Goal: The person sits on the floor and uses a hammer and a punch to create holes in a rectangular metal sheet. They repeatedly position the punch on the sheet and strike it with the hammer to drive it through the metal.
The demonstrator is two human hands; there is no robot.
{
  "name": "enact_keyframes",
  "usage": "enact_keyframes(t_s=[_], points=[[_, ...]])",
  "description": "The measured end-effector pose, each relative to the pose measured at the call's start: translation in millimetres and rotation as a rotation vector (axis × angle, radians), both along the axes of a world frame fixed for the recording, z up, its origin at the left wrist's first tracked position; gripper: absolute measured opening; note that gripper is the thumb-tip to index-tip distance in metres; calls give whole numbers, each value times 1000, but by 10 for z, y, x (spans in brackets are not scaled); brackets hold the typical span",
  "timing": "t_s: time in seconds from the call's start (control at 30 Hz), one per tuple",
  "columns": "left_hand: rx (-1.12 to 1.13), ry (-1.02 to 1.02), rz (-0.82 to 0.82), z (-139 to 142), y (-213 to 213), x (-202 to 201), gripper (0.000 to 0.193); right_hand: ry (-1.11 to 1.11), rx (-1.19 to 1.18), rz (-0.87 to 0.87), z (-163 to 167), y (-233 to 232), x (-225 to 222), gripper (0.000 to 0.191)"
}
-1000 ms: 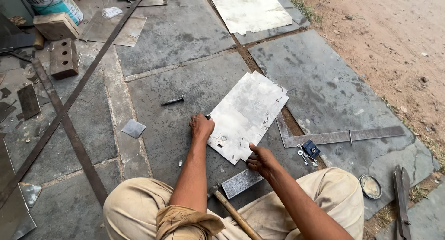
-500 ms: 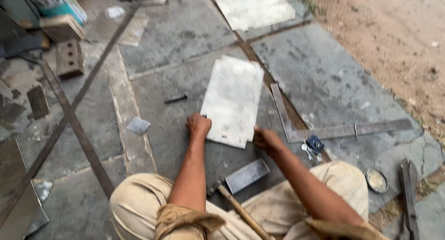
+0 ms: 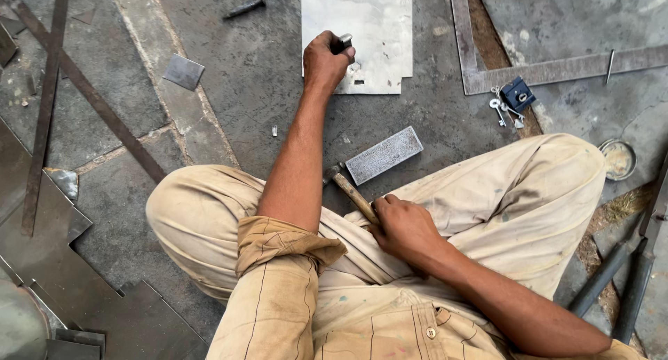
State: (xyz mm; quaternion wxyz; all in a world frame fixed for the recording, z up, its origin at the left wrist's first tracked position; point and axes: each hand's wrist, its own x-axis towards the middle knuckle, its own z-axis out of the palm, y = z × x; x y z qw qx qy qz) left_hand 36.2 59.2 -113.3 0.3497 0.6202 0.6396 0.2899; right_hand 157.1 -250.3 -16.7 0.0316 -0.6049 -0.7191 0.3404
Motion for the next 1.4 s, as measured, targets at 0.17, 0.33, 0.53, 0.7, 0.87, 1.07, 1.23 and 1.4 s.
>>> enact_keyframes(t_s=[0.17,0.33,0.53,0.7,0.87,1.07,1.23,1.4], points=[[-23,43,-47,-227,-27,118,29,-60,-210,-10,-25,191,80,33],[-7,38,-47,-357,-43,137,22,32,-292,-72,-99,327,204,38],[31,77,-65,-375,-58,137,21,277,-489,-384,48,324,489,36],[16,77,-75,-374,-77,173,18,390,-488,-672,276,208,846,33],[54,115,-80,-394,-77,195,18,523,-277,-857,398,40,1158,35],[15,121,-71,-392,-61,197,18,794,98,-753,472,-146,1275,41],[19,140,-69,-375,-70,200,19,710,-33,-863,488,-40,1210,41],[25,126,-67,-376,-65,195,18,723,104,-786,617,138,1236,36]])
